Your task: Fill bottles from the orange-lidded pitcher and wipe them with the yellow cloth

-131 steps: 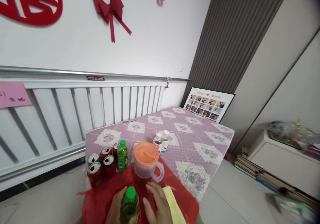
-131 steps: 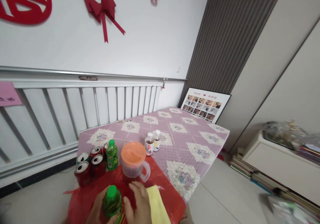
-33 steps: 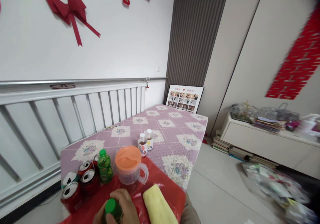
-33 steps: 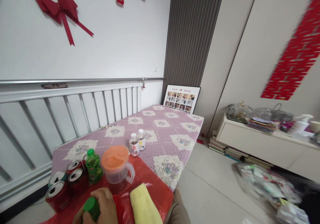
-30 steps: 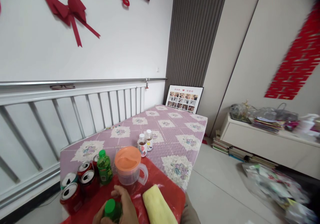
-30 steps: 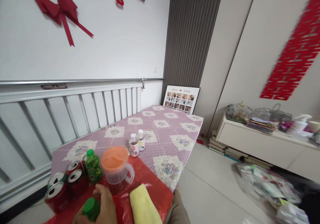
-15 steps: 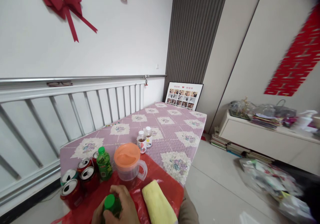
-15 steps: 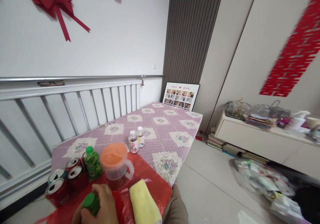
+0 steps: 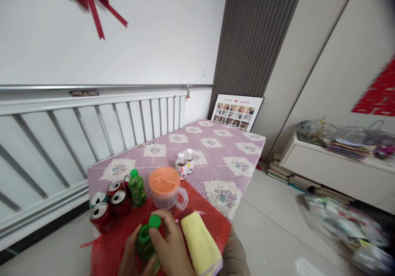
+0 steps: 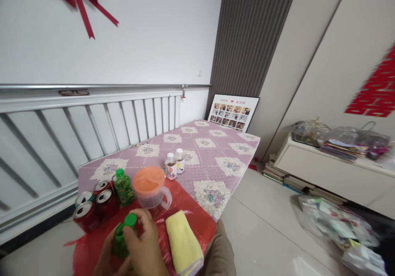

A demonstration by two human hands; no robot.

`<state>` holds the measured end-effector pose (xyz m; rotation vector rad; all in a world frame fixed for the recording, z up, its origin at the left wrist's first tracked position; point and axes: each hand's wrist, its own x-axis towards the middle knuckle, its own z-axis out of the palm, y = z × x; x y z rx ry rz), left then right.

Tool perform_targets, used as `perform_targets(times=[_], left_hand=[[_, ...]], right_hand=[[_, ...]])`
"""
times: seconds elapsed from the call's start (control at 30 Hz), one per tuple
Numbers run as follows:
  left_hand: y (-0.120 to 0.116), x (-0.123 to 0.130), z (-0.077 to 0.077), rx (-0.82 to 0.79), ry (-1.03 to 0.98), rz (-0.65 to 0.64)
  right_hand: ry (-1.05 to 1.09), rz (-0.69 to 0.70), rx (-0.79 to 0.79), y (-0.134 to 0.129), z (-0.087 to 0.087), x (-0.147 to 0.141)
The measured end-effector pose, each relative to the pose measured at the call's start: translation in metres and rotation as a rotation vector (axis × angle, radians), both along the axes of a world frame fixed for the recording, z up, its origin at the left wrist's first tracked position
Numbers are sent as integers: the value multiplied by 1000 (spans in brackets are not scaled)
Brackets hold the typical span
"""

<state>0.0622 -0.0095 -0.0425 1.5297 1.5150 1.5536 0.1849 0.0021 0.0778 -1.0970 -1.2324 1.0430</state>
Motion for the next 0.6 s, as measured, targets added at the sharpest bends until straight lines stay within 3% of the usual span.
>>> perform_targets(times=[0.2, 0.4, 0.6], left_hand=[[-1, -9, 16, -27, 141, -82], [-2, -11, 29, -95, 127, -116], [-2, -16, 30, -130, 114, -162]], right_hand=[[162, -34, -93, 3, -9, 20], [128, -21, -158, -9, -22, 38], [59, -30, -106, -19, -23, 49]])
